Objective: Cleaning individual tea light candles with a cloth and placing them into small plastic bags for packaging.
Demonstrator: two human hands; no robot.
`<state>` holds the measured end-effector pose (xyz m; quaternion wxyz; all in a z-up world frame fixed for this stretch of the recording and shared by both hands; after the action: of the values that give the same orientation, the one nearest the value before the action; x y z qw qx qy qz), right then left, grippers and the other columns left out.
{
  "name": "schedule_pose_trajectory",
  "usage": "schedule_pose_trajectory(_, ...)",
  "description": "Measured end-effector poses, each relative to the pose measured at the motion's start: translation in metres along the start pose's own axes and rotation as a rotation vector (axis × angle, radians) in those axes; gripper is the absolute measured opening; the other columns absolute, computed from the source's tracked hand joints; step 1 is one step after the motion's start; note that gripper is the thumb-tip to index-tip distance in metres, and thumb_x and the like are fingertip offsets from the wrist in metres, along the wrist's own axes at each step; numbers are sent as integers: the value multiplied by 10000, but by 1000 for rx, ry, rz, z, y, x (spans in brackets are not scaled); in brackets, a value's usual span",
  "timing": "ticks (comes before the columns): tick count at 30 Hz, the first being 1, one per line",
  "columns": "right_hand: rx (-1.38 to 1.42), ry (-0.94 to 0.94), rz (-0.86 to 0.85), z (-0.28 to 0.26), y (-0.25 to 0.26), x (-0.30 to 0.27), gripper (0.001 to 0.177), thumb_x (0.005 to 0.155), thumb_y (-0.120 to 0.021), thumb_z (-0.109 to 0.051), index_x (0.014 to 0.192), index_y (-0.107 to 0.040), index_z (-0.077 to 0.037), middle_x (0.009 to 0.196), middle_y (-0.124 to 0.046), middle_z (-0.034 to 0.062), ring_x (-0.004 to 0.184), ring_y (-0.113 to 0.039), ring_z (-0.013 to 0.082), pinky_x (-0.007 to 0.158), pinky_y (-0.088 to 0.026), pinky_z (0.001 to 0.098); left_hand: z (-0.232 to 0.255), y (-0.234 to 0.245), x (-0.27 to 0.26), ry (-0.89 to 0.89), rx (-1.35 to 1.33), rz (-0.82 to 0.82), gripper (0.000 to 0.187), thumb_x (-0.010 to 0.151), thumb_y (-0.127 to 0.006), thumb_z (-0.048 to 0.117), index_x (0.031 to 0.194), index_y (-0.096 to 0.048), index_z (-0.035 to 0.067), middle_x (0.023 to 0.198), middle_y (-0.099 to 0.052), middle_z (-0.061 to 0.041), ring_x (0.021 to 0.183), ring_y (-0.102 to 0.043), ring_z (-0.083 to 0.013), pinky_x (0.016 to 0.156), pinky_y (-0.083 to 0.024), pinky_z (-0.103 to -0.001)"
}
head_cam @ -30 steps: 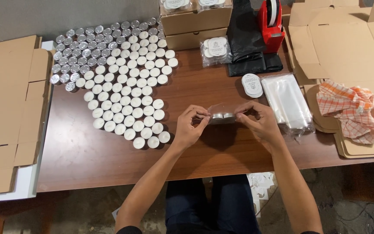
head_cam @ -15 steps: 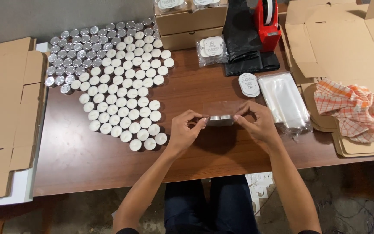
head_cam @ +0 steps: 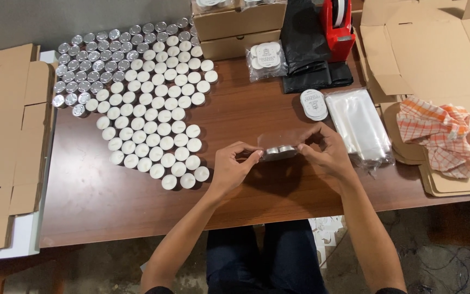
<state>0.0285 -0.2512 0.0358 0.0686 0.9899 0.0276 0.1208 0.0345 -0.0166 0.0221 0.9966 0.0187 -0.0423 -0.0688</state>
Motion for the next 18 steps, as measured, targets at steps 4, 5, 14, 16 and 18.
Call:
schedule_pose_trajectory(4, -29, 33, 20, 36, 15, 4, 296, 843, -822, -93, 1062, -658, 22, 803, -687, 144, 755, -662, 203, 757, -564, 389, -12, 0, 3, 11, -9, -2, 59, 878, -768, 51, 916, -813, 42, 801, -746, -110, 737, -742, -141, 647, -643, -282)
schedule_pose_trajectory(5, -29, 33, 21, 34, 14, 3, 296, 843, -822, -93, 1062, -658, 22, 803, -687, 144, 755, -662, 203, 757, -564, 389, -10, -1, 3, 11, -10, -3, 59, 878, -768, 51, 916, -813, 42, 801, -746, -110, 737, -742, -141, 647, -643, -282)
schedule_pose_trajectory(14, -185, 186, 72, 14, -3, -4, 113, 854, -710, 34, 933, -723, -45, 744, -589, 82, 695, -631, 182, 681, -536, 322, -7, -3, 1, 97, 77, -26, 94, 862, -696, 23, 791, -758, 17, 712, -723, -110, 659, -741, -163, 596, -624, -276)
schedule_pose_trajectory(16, -306, 296, 34, 9, -6, 0, 139, 840, -716, 24, 893, -775, -89, 707, -651, 66, 633, -644, 224, 651, -543, 329, -10, -2, 0, 138, 61, -21, 111, 873, -692, 40, 784, -748, 5, 714, -711, -158, 672, -750, -197, 603, -638, -301)
schedule_pose_trajectory(18, -381, 327, 44, 6, -8, -2, 122, 866, -702, -1, 889, -774, -96, 717, -657, 50, 626, -640, 222, 650, -546, 327, -14, -4, 0, 159, 82, -30, 120, 868, -687, 52, 772, -743, 7, 714, -713, -150, 658, -753, -196, 596, -634, -292)
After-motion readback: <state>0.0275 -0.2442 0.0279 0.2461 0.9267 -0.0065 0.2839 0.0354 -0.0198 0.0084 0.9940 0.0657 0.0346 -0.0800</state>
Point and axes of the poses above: each hand's wrist, its own x-axis towards the middle knuckle, its own y-axis out of the back of the hand, z = x × y, the point moved 5 cm from there along x, towards the middle knuckle
